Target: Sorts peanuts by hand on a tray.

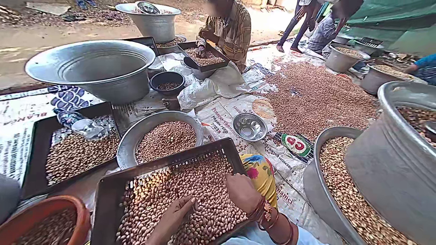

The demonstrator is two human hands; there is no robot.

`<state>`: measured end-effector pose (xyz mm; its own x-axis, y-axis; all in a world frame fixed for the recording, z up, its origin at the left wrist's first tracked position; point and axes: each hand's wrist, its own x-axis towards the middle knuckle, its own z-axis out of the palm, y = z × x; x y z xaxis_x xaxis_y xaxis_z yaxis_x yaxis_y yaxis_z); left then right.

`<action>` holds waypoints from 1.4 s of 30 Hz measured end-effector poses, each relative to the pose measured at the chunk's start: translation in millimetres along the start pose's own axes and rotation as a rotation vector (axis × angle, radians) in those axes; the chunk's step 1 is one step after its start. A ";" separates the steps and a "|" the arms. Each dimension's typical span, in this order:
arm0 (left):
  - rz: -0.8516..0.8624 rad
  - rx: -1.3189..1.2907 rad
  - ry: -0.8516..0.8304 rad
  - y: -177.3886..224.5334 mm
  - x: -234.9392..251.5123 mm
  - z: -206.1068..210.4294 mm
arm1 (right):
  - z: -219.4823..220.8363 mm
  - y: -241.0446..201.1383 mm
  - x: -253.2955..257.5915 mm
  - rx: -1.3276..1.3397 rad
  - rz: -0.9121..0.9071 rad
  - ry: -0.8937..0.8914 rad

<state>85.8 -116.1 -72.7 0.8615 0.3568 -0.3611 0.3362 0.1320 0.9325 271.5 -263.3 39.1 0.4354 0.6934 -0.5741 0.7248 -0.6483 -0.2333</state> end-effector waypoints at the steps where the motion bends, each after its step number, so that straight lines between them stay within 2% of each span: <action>1: 0.010 0.028 0.024 -0.3 -1.8 -3.8 | 1.3 10.1 -4.0 -0.008 0.074 -0.033; 5: 0.073 -0.032 0.108 -4.6 -8.2 -17.9 | 26.5 35.1 -3.9 0.026 0.173 -0.068; 8: 0.107 -0.117 0.163 -8.9 -11.1 -22.2 | 46.6 25.3 13.9 0.103 0.162 -0.063; 10: 0.118 -0.139 0.186 -7.6 -12.6 -22.5 | 54.6 12.2 28.5 0.217 0.051 -0.034; 12: 0.132 -0.128 0.217 -3.5 -15.1 -23.2 | 59.3 -1.3 39.5 0.400 -0.150 0.010; 15: 0.161 -0.112 0.283 4.3 -25.6 -27.4 | 51.3 -13.4 44.7 0.853 -0.465 0.059; 17: 0.167 -0.118 0.321 3.9 -34.6 -33.3 | 36.5 -10.0 42.7 1.096 -0.525 0.109; 18: 0.167 -0.125 0.338 2.7 -38.7 -35.7 | 29.2 -2.5 42.3 1.129 -0.526 0.181; 21: 0.154 -0.133 0.363 -2.1 -46.4 -38.7 | 16.5 27.7 35.1 0.932 -0.471 0.448; 23: 0.129 -0.132 0.358 -4.9 -46.5 -35.4 | 22.0 46.0 27.2 0.676 -0.417 0.518; 27: 0.125 0.016 0.283 0.6 -32.0 -19.9 | 46.5 60.8 17.8 0.256 -0.282 0.387; 30: 0.155 0.229 0.218 11.1 -17.3 -6.0 | 64.3 57.4 19.2 0.088 -0.230 0.265; 35: 0.161 0.628 0.246 24.5 -8.0 9.3 | 90.2 57.8 33.1 0.045 -0.302 0.339; 37: 0.164 0.709 0.258 23.2 -9.0 10.6 | 86.0 58.2 34.3 0.064 -0.293 0.296; 39: 0.184 0.760 0.239 19.8 -10.1 12.4 | 80.3 61.6 34.8 0.173 -0.309 0.283; 42: 0.246 0.842 0.155 16.3 -10.2 17.2 | 72.7 70.0 36.5 0.505 -0.365 0.431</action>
<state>89.1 -133.5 -54.0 0.9057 0.4145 -0.0894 0.3689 -0.6664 0.6479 299.3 -306.2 -55.3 0.4601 0.8859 -0.0585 0.5750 -0.3475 -0.7407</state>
